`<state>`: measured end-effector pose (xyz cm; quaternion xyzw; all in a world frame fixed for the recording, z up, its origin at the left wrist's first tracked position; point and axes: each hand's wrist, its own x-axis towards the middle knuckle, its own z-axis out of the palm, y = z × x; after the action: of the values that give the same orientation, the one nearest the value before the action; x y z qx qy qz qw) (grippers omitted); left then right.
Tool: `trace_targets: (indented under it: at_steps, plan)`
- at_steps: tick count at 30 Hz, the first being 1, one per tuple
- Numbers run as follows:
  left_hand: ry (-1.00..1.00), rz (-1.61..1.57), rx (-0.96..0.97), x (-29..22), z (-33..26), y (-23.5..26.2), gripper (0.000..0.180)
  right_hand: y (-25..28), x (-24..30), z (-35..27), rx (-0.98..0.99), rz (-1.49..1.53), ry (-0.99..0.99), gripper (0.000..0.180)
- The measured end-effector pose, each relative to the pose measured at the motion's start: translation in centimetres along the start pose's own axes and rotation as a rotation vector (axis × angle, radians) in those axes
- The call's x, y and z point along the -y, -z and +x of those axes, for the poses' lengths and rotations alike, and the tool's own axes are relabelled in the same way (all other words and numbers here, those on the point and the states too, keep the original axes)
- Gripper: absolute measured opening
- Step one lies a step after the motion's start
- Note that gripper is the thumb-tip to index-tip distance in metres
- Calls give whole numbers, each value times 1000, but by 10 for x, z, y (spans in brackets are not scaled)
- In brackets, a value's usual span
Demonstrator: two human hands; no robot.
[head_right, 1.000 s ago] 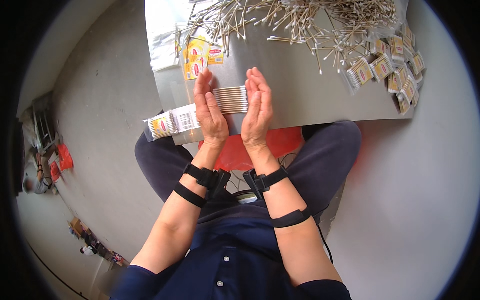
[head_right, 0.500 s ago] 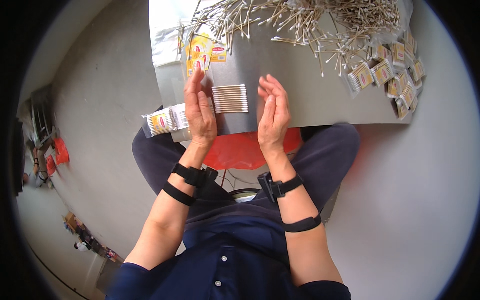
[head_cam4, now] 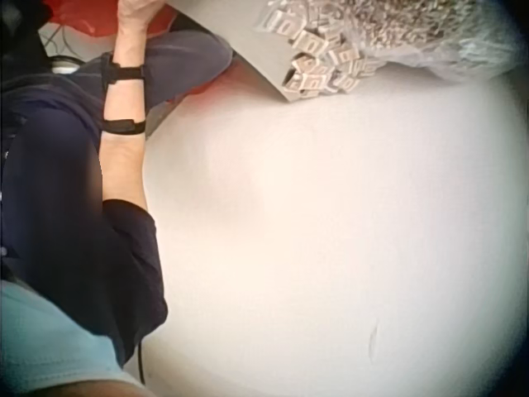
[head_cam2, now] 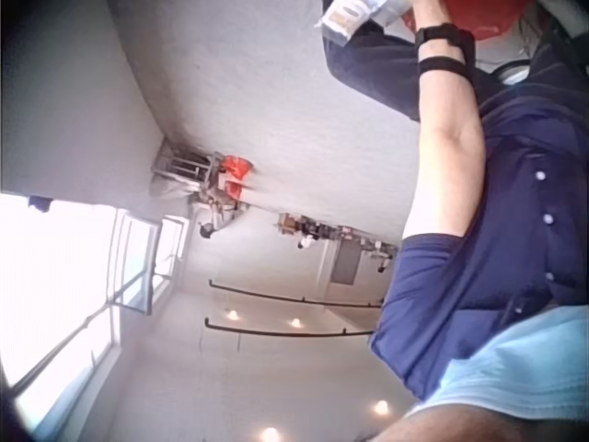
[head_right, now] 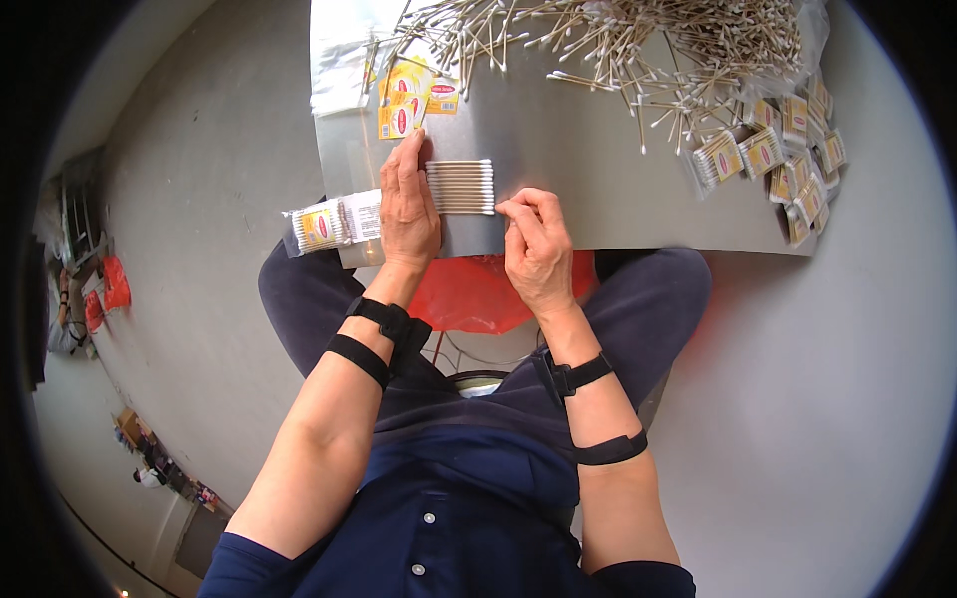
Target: Packaging bunches of cotton swabs into plastic sleeves.
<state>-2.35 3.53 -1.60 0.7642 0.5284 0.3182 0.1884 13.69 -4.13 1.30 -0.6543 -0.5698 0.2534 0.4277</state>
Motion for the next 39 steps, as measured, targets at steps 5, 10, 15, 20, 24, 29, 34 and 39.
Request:
trace_targets:
  at_steps: [5,10,15,20,24,29,34,39]
  plan:
    - [-8,15,1,0,0,-1,63,-1,0,2,-16,-42,-6,24]
    - [-11,29,0,0,0,-1,64,-2,1,2,-7,-59,-11,24]
    - [5,1,-19,-1,0,-1,48,-3,1,3,-12,-76,-4,23]
    - [6,-2,-20,-1,0,-1,48,-5,2,5,-21,-97,10,24]
    - [-4,27,-7,-1,1,-1,62,-6,3,5,-21,-117,11,25]
    - [7,-8,-20,-2,0,-1,48,-6,2,6,-22,-143,35,27]
    - [10,-7,-18,-1,0,-2,48,-7,5,8,-32,-145,23,30]
    - [11,-3,-12,-1,-1,-2,48,-8,4,8,-23,-164,23,32]
